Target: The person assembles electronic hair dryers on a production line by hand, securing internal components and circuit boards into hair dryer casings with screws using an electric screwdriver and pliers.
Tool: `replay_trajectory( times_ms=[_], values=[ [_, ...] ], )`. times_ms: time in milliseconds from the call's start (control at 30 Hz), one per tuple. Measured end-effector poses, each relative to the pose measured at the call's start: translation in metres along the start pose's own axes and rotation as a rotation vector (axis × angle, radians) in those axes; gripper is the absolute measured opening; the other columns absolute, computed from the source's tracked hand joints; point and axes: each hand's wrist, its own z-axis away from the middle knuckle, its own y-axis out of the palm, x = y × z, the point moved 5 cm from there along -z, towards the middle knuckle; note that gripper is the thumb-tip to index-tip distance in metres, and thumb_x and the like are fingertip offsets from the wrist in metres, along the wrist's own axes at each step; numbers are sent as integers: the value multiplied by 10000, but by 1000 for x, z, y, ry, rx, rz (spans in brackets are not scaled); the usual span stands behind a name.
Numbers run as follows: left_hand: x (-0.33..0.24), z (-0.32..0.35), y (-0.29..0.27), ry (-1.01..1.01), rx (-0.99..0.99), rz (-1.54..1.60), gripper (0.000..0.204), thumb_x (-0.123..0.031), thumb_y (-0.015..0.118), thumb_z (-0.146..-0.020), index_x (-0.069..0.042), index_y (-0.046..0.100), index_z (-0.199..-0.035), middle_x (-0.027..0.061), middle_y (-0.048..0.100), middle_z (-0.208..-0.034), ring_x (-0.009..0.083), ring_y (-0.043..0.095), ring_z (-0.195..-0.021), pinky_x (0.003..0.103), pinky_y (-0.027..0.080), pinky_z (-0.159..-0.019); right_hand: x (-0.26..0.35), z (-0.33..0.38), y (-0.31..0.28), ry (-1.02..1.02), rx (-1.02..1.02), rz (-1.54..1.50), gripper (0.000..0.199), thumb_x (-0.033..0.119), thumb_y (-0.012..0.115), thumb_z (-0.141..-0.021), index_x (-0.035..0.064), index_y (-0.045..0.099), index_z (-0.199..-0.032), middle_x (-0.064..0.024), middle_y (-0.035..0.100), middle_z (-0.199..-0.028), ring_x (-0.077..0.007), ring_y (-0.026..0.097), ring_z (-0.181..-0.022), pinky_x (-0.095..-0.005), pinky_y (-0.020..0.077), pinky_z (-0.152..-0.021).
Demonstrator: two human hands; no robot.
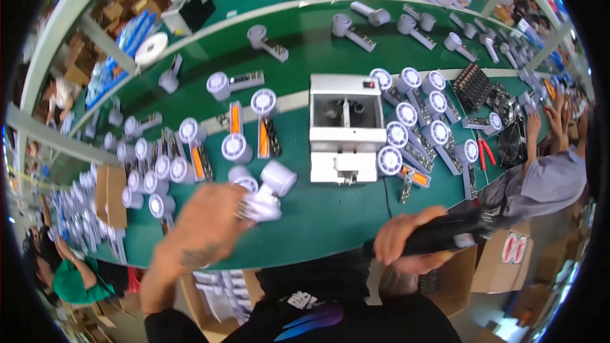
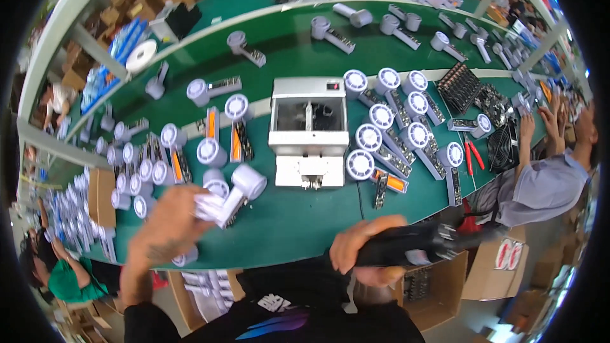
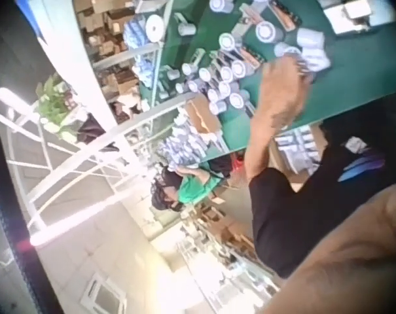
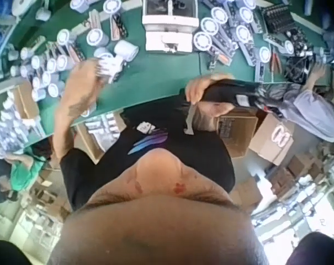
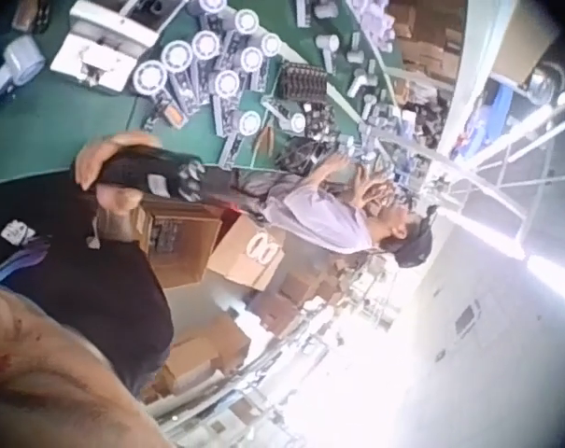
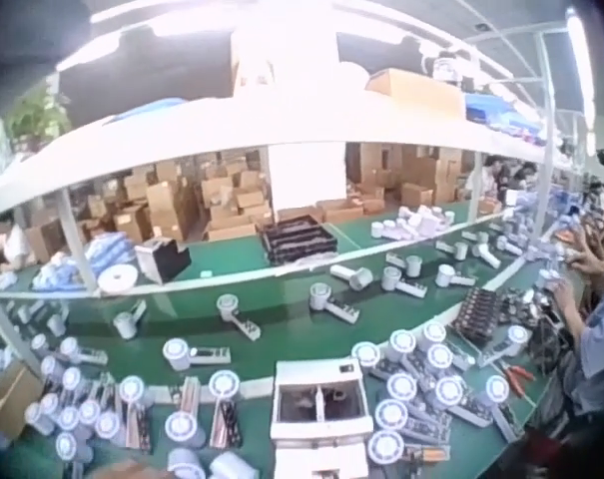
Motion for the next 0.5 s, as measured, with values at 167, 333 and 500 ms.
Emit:
replay_trajectory(
  times_ms=[167, 333, 500],
  values=[
    [-60, -7, 90, 14, 52, -261, 176, -122, 611, -808, -69, 558, -967, 81, 535, -858, 260, 555, -863, 374, 415, -861, 4, -71, 29, -177, -43, 357, 703, 749, 560, -849, 131, 403, -1145, -39, 475, -604, -147, 445, -396, -309, 422, -367],
    [-48, -29, 148, -167, -45, -511, 136, -156, 602, -837, -86, 561, -946, 53, 536, -842, 230, 536, -852, 384, 401, -847, -42, -106, 38, -36, 64, 581, 782, 641, 658, -856, 8, 439, -1261, -59, 515, -617, -156, 496, -447, -293, 430, -432],
    [-54, -33, 152, -181, 15, -492, 226, -209, 606, -867, -61, 603, -1037, 52, 558, -869, 228, 541, -878, 400, 396, -868, -60, -107, 40, -37, 123, 666, 594, 482, 617, -941, -57, 462, -1138, -82, 545, -616, -140, 513, -462, -279, 418, -429]
  ],
)
